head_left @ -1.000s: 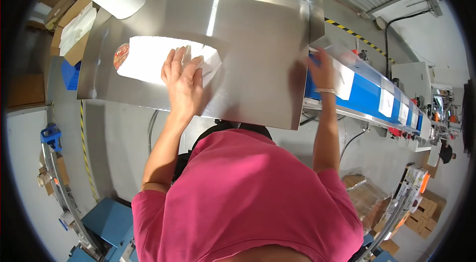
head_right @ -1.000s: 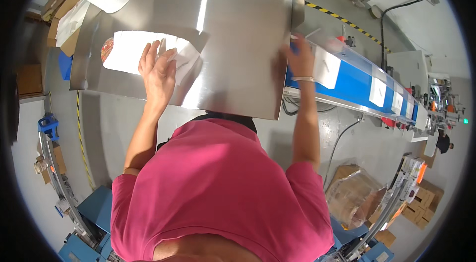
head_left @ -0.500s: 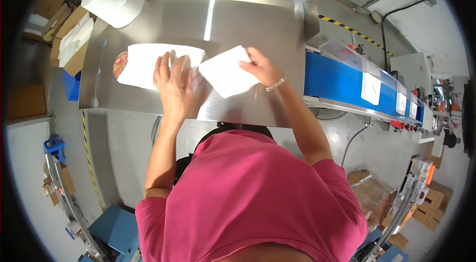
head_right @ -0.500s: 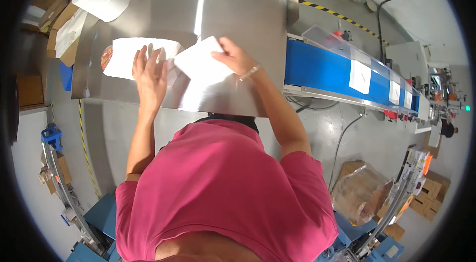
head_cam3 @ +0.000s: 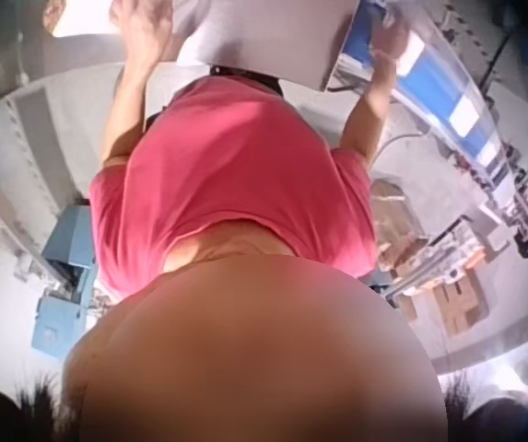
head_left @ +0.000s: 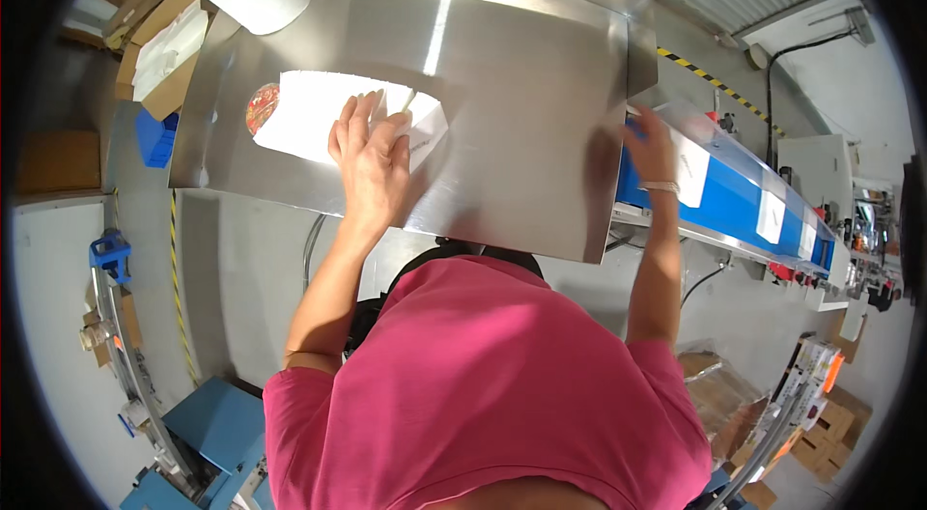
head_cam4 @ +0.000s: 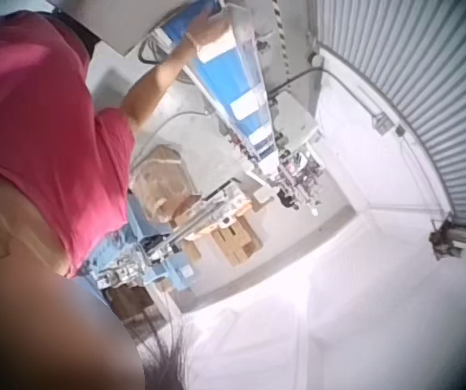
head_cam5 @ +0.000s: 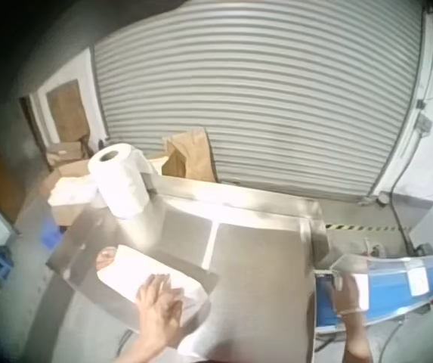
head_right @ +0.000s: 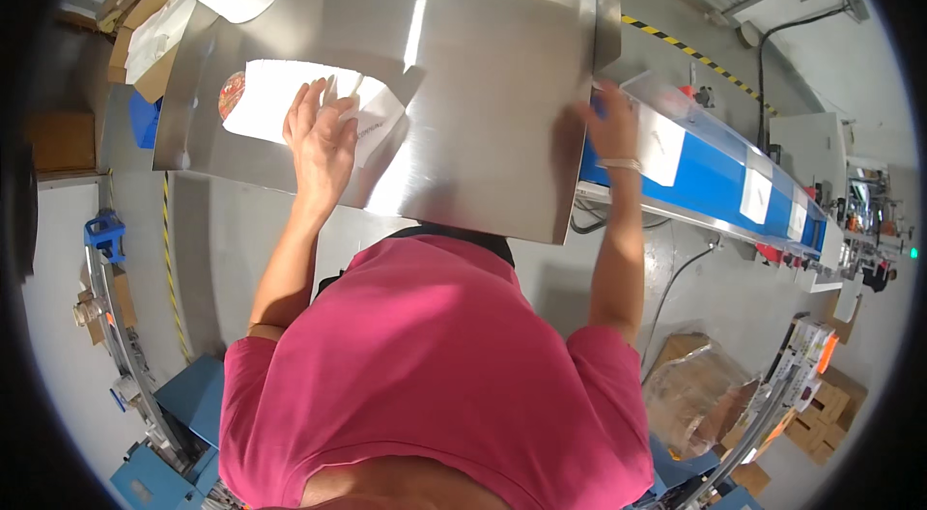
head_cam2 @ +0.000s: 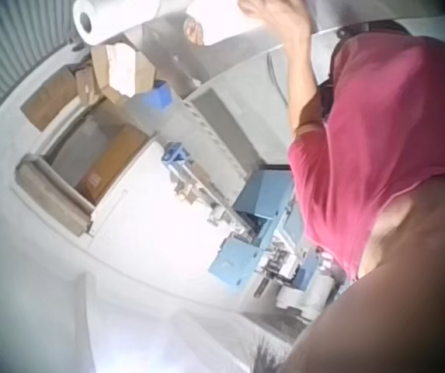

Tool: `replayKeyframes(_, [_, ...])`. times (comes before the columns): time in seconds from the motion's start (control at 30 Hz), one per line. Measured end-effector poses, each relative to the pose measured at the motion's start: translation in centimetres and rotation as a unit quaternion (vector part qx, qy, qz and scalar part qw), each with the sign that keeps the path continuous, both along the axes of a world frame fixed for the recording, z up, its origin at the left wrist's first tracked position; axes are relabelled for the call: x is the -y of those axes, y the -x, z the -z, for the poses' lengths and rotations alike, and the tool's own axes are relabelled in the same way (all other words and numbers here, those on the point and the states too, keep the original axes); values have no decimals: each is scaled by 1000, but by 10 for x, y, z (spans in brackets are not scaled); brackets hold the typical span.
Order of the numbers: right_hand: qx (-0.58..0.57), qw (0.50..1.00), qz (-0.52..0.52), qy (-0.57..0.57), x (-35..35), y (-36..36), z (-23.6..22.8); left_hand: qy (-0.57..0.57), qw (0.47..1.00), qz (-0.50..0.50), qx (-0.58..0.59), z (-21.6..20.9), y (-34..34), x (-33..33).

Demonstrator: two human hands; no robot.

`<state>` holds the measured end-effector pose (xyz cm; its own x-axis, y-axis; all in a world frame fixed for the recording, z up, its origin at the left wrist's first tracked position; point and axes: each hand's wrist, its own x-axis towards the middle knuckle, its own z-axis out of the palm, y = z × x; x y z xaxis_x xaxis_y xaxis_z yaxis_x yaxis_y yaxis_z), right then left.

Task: Operating machinery and preparing spindles for paper rolls in a factory setting.

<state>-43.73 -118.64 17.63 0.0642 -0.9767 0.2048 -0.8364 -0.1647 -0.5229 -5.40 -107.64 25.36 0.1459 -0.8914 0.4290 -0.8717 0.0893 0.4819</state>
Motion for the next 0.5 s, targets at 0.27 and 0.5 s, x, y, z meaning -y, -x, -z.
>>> replayKeyframes(0.27, [184,858,-438,-194,4,-213,-53,-41,999,25,12,-10,5,0])
replayKeyframes(0.5, [458,799,-276,-275,-18,-169,-7,-17,999,-12,41,0,-12,5])
